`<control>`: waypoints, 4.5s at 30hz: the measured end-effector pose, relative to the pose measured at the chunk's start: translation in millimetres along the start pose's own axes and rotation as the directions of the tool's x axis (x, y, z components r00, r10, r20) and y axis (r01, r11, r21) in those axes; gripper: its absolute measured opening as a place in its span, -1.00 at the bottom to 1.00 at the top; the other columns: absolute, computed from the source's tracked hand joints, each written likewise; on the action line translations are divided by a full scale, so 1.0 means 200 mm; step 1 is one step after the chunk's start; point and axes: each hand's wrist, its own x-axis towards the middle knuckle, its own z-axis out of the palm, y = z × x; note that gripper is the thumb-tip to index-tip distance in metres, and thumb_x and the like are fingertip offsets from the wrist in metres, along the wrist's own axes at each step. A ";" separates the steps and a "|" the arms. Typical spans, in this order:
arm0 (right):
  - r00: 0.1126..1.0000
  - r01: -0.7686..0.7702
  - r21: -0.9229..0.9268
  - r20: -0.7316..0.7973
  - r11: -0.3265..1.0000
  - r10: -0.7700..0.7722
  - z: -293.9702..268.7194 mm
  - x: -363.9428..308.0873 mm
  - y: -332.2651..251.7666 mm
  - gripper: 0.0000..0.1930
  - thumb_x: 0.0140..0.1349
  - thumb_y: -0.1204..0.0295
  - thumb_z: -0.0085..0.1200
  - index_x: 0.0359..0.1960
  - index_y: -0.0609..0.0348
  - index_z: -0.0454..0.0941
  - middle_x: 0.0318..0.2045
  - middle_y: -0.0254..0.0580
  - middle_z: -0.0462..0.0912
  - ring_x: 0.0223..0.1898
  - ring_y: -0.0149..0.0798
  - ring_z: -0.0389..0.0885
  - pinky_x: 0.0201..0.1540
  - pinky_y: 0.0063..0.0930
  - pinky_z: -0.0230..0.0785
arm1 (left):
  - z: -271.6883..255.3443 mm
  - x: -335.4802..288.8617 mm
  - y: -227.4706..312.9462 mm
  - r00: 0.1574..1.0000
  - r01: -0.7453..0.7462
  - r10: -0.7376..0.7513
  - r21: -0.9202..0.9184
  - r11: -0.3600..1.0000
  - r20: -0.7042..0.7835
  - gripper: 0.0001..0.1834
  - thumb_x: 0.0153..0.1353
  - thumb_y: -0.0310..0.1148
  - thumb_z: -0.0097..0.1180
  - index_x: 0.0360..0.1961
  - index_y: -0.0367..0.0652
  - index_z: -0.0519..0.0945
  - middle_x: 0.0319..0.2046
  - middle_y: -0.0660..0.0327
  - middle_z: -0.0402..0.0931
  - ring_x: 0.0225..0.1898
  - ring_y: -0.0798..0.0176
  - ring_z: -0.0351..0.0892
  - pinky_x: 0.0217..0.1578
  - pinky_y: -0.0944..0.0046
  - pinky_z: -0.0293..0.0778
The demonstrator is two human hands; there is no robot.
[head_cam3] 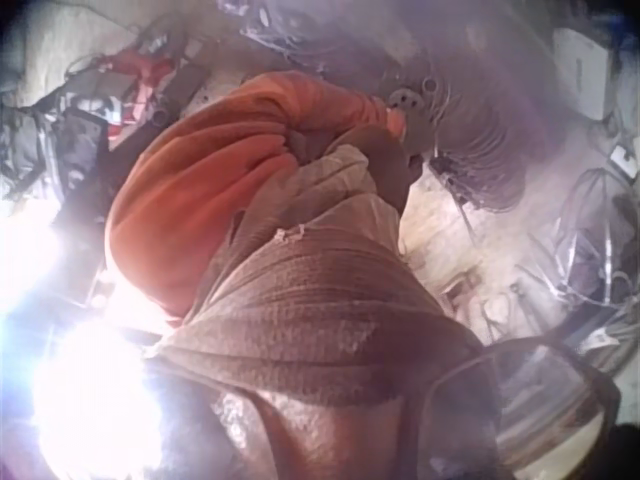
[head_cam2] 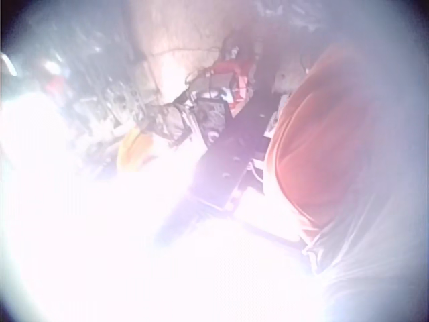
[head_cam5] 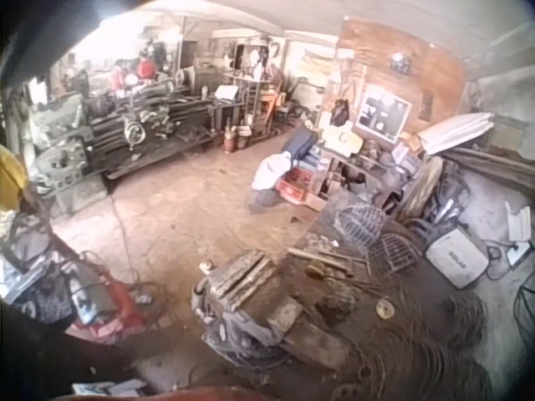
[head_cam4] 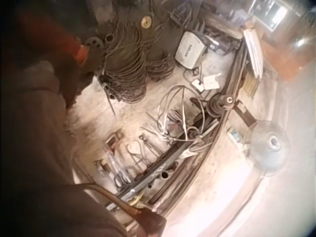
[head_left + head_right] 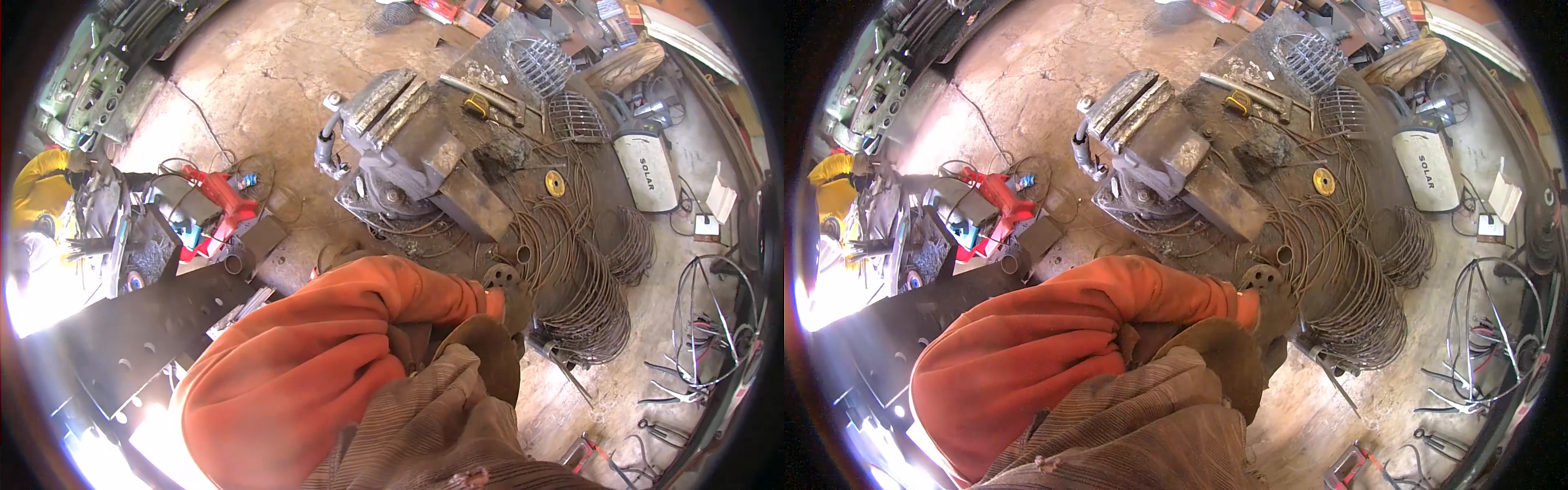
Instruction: The person bends and shapes metal wire using a cylindrical jig mounted in a vise, followed by hammering the wire to achieve a specific curve.
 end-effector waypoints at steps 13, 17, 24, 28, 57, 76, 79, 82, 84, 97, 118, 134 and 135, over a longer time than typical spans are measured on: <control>0.999 0.021 -0.024 -0.049 0.999 -0.022 0.03 -0.13 -0.01 -0.66 0.34 0.24 0.11 0.00 0.23 0.58 -0.10 0.23 0.66 -0.02 0.27 0.64 0.01 0.00 0.49 | -0.26 0.02 0.04 0.983 -0.174 0.162 0.147 0.974 0.090 -0.67 0.19 -0.23 0.18 -0.08 -0.15 0.72 -0.02 0.07 0.66 0.03 -0.01 0.63 0.12 -0.03 0.47; 0.994 0.105 -0.070 -0.023 0.992 -0.107 0.12 -0.03 -0.06 -0.65 0.34 0.24 0.11 0.00 0.23 0.58 -0.09 0.24 0.66 -0.01 0.29 0.63 0.02 0.01 0.49 | -0.22 0.02 -0.02 0.976 -0.207 0.187 0.220 0.953 0.107 -0.53 0.16 -0.21 0.21 0.07 -0.18 0.68 0.13 -0.05 0.59 0.19 -0.07 0.55 0.29 -0.12 0.33; 0.995 -0.103 0.106 -0.001 0.989 0.103 0.09 -0.05 -0.12 -0.67 0.35 0.22 0.08 -0.08 0.26 0.60 -0.15 0.35 0.68 -0.04 0.38 0.63 -0.04 0.08 0.47 | -0.61 -0.04 0.20 0.844 -0.523 0.449 0.259 0.812 0.293 -0.48 0.13 -0.23 0.21 0.10 -0.25 0.64 0.24 -0.08 0.50 0.38 -0.09 0.38 0.45 -0.22 0.10; 0.987 -0.157 0.152 -0.014 0.976 0.161 0.15 -0.04 -0.09 -0.66 0.33 0.23 0.10 -0.03 0.24 0.58 -0.15 0.33 0.68 -0.06 0.37 0.64 -0.06 0.10 0.49 | -0.57 -0.03 0.18 0.844 -0.515 0.432 0.256 0.818 0.319 -0.51 0.10 -0.25 0.19 0.05 -0.28 0.64 0.12 -0.10 0.57 0.31 -0.11 0.46 0.43 -0.21 0.16; 0.994 0.082 0.077 -0.085 0.994 -0.075 0.27 -0.13 -0.05 -0.56 0.31 0.31 0.23 0.16 0.24 0.51 -0.06 0.17 0.71 0.00 0.12 0.71 0.00 -0.10 0.56 | -0.48 0.04 0.19 0.837 -0.517 0.463 0.142 0.844 0.293 -0.64 0.10 -0.37 0.23 -0.09 -0.34 0.64 -0.06 -0.10 0.63 0.09 -0.17 0.58 0.13 -0.06 0.51; 0.996 -0.018 0.193 -0.080 0.981 0.034 0.28 -0.12 0.00 -0.51 0.17 0.25 0.32 0.13 0.12 0.59 -0.03 0.07 0.70 0.00 0.18 0.68 0.01 -0.05 0.53 | -0.52 0.06 0.20 0.800 -0.530 0.463 0.089 0.843 0.381 -0.63 0.12 -0.38 0.18 -0.07 -0.38 0.66 -0.05 -0.15 0.63 0.04 -0.21 0.62 0.12 -0.08 0.50; 0.999 -0.005 0.156 0.037 0.988 0.000 0.23 -0.03 0.05 -0.63 0.17 0.26 0.32 -0.06 0.21 0.64 -0.19 0.11 0.71 -0.13 0.22 0.69 -0.09 0.03 0.51 | -0.48 0.06 0.20 0.829 -0.543 0.475 0.220 0.810 0.295 -0.66 0.12 -0.37 0.19 -0.11 -0.36 0.68 -0.09 -0.16 0.64 -0.01 -0.21 0.64 0.04 -0.09 0.54; 0.996 0.075 0.122 0.041 0.990 -0.080 0.26 0.02 0.14 -0.68 0.16 0.28 0.30 -0.14 0.22 0.64 -0.26 0.13 0.71 -0.19 0.21 0.70 -0.15 0.06 0.52 | -0.47 0.08 0.20 0.857 -0.481 0.400 0.223 0.848 0.326 -0.68 0.13 -0.36 0.19 -0.14 -0.34 0.69 -0.11 -0.17 0.64 -0.04 -0.19 0.66 -0.02 -0.08 0.58; 0.983 0.186 0.049 -0.010 0.981 -0.185 0.27 0.02 0.22 -0.71 0.15 0.29 0.30 -0.19 0.22 0.65 -0.30 0.14 0.71 -0.23 0.21 0.71 -0.18 0.06 0.53 | -0.48 0.09 0.21 0.843 -0.433 0.326 0.179 0.884 0.429 -0.68 0.14 -0.35 0.17 -0.13 -0.34 0.69 -0.12 -0.15 0.64 -0.05 -0.18 0.66 -0.05 -0.08 0.59; 0.993 -0.085 0.374 0.109 0.924 0.047 0.20 -0.03 0.01 -0.51 0.22 0.22 0.29 0.16 0.12 0.55 -0.17 0.01 0.75 -0.12 0.18 0.72 -0.10 -0.10 0.55 | -0.51 0.04 0.21 0.905 -0.336 0.273 0.155 0.929 0.327 -0.72 0.13 -0.38 0.16 -0.16 -0.28 0.71 -0.08 -0.07 0.62 0.03 -0.17 0.61 0.09 -0.10 0.50; 0.994 0.087 0.231 -0.078 0.969 -0.070 0.22 -0.04 -0.01 -0.47 0.26 0.29 0.24 0.26 0.14 0.48 -0.07 0.11 0.74 0.00 0.24 0.69 0.00 -0.05 0.56 | -0.54 0.05 0.19 0.912 -0.329 0.297 0.071 0.942 0.282 -0.77 0.13 -0.39 0.18 -0.22 -0.24 0.73 -0.21 -0.10 0.69 -0.09 -0.18 0.70 -0.08 -0.09 0.59; 0.956 0.028 -0.066 0.295 0.997 -0.007 0.06 0.14 -0.06 -0.44 0.10 0.18 0.41 0.14 0.06 0.58 -0.08 0.07 0.74 -0.06 0.19 0.73 -0.10 -0.06 0.57 | -0.52 0.02 0.20 0.982 -0.178 0.150 0.302 0.936 0.114 -0.65 0.10 -0.37 0.24 -0.07 -0.26 0.66 -0.11 -0.02 0.65 -0.01 -0.12 0.66 0.01 -0.06 0.57; 0.955 0.034 -0.071 0.298 0.997 -0.011 0.10 0.13 -0.03 -0.44 0.10 0.18 0.41 0.14 0.06 0.58 -0.08 0.07 0.74 -0.06 0.19 0.73 -0.10 -0.06 0.57 | -0.49 0.00 0.18 0.983 -0.185 0.184 0.263 0.947 0.027 -0.64 0.09 -0.37 0.24 -0.08 -0.29 0.65 -0.12 -0.01 0.65 -0.01 -0.12 0.66 0.00 -0.07 0.58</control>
